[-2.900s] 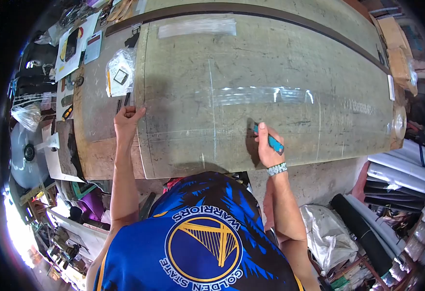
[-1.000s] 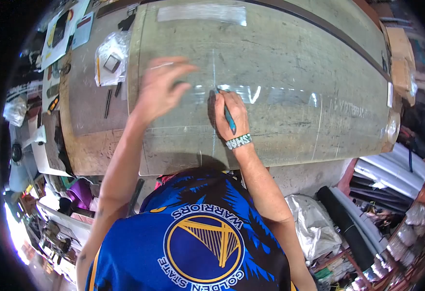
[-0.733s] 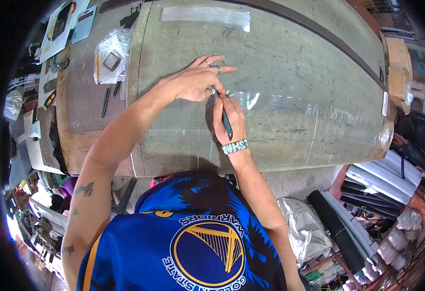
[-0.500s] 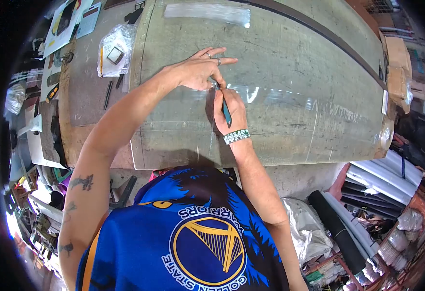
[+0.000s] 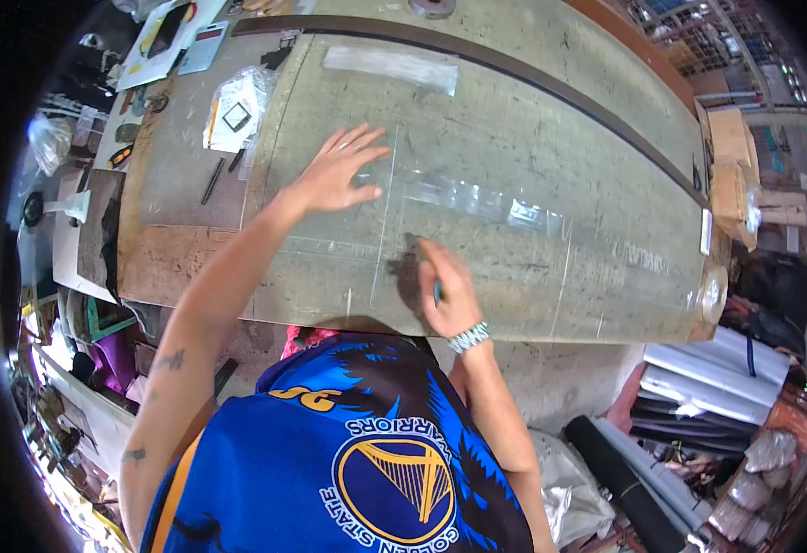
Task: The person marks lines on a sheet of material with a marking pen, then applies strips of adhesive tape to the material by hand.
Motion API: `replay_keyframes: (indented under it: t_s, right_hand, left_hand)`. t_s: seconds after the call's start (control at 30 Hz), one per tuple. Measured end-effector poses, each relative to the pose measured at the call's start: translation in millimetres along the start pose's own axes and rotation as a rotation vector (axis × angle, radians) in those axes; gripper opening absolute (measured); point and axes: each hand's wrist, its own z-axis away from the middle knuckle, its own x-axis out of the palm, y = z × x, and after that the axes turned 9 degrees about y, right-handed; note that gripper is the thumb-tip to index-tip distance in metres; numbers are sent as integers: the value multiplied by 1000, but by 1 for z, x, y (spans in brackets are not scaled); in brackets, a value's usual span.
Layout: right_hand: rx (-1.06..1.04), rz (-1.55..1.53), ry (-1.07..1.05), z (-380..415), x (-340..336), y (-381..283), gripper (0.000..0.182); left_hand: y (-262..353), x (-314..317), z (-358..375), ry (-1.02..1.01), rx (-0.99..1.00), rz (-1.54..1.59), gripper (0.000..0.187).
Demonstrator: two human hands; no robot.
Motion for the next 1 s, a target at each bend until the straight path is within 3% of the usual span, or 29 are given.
replay_keyframes:
  t_s: [0.07, 0.13, 0.3, 0.47, 0.57, 0.67, 0.77, 0.9, 1.0]
  right_hand:
    - [-22, 154, -38, 2, -34, 17, 31]
    - [29, 303, -121, 6, -58, 43, 36]
    - [-19, 337, -205, 3, -53, 90, 43]
    - [-119, 211, -245, -14, -50, 104, 50]
    - [-242, 205, -262, -28, -51, 94, 53]
    - [-454, -9, -177, -40, -45, 58, 50]
    - [-4, -510, -506, -39, -30, 37, 33]
    - [24, -429, -428, -57, -28, 34, 19]
    - [115, -392, -377, -78, -38, 36, 15]
  left_hand:
    - [19, 1, 49, 198, -113, -253, 75]
    - [47, 9, 92, 323, -249, -308, 76]
    - [114, 37, 136, 489, -393, -310, 52]
    - [119, 49, 132, 566, -433, -196, 21]
    - [134, 42, 125, 548, -481, -128, 20]
    - [168, 39, 109, 393, -544, 292, 19]
    - [187, 39, 91, 358, -373, 267, 18]
    - [183, 5, 65, 174, -512, 375, 23]
    - [149, -12, 50, 100, -482, 483, 23]
